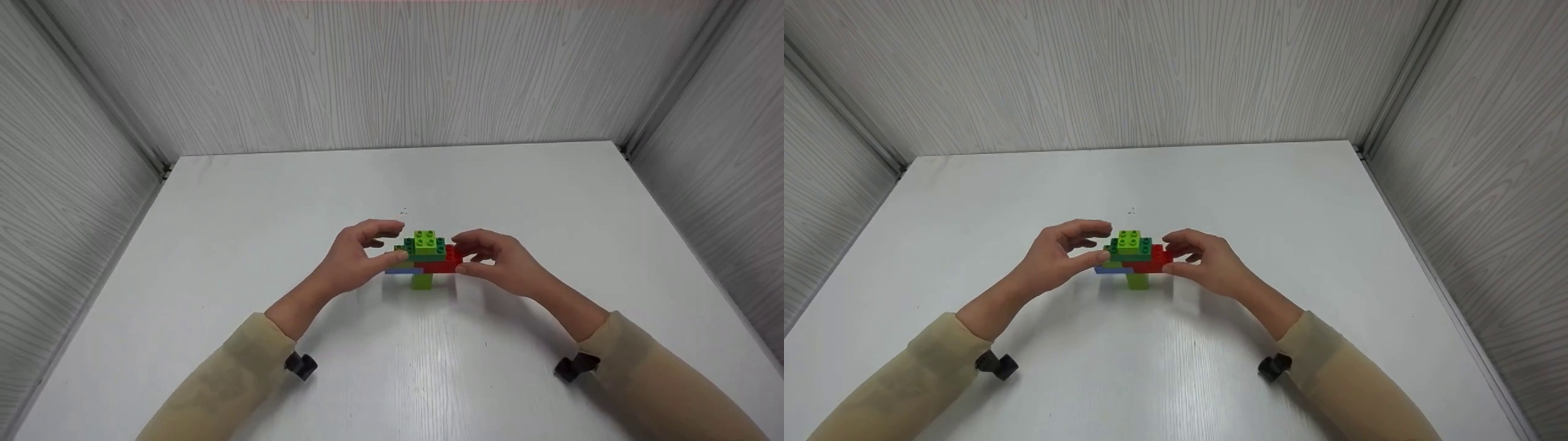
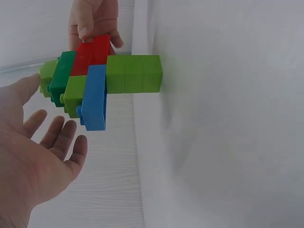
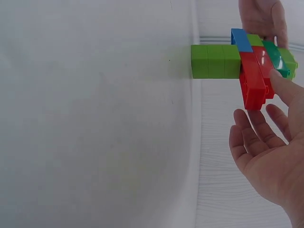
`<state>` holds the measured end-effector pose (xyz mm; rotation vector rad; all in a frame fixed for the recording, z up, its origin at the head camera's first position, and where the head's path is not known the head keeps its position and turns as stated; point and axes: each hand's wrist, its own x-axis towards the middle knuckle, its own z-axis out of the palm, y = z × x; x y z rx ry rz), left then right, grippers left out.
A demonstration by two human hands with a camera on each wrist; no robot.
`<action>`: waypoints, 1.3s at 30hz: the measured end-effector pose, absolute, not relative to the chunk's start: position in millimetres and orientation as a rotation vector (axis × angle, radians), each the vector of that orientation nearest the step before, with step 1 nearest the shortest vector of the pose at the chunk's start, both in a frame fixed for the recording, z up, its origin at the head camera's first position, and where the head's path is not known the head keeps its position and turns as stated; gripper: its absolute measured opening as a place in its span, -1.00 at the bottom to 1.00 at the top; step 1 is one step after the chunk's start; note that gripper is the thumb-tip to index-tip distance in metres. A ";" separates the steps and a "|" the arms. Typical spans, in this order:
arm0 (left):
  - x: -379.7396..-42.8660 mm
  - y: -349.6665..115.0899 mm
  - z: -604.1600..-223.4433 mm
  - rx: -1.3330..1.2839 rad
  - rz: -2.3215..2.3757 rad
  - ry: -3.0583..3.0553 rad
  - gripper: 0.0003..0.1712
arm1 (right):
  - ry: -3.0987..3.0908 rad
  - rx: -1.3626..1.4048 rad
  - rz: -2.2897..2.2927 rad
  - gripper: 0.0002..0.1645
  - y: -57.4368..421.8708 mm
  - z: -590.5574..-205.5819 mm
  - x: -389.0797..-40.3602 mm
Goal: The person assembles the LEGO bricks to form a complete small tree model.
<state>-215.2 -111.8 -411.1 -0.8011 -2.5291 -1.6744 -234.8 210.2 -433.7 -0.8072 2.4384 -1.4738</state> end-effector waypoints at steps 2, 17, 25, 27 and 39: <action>-213.4 -118.9 -416.7 -0.747 -1.709 -2.538 -0.45 | 2.435 -0.786 -1.474 -0.37 210.7 -433.2 -233.4; -210.2 -125.6 -445.7 -0.576 -1.876 -2.625 -0.49 | 2.399 -0.685 -1.508 -0.49 206.7 -435.6 -232.1; -214.5 -121.4 -444.2 -0.492 -1.968 -2.559 -0.58 | 2.340 -0.649 -1.607 -0.58 204.7 -437.4 -236.7; -216.6 -120.6 -443.6 -0.464 -1.973 -2.549 -0.61 | 2.331 -0.633 -1.613 -0.60 204.9 -438.5 -239.7; -230.7 -117.3 -448.8 -0.336 -2.001 -2.599 -0.60 | 2.307 -0.555 -1.579 -0.59 204.6 -445.8 -256.2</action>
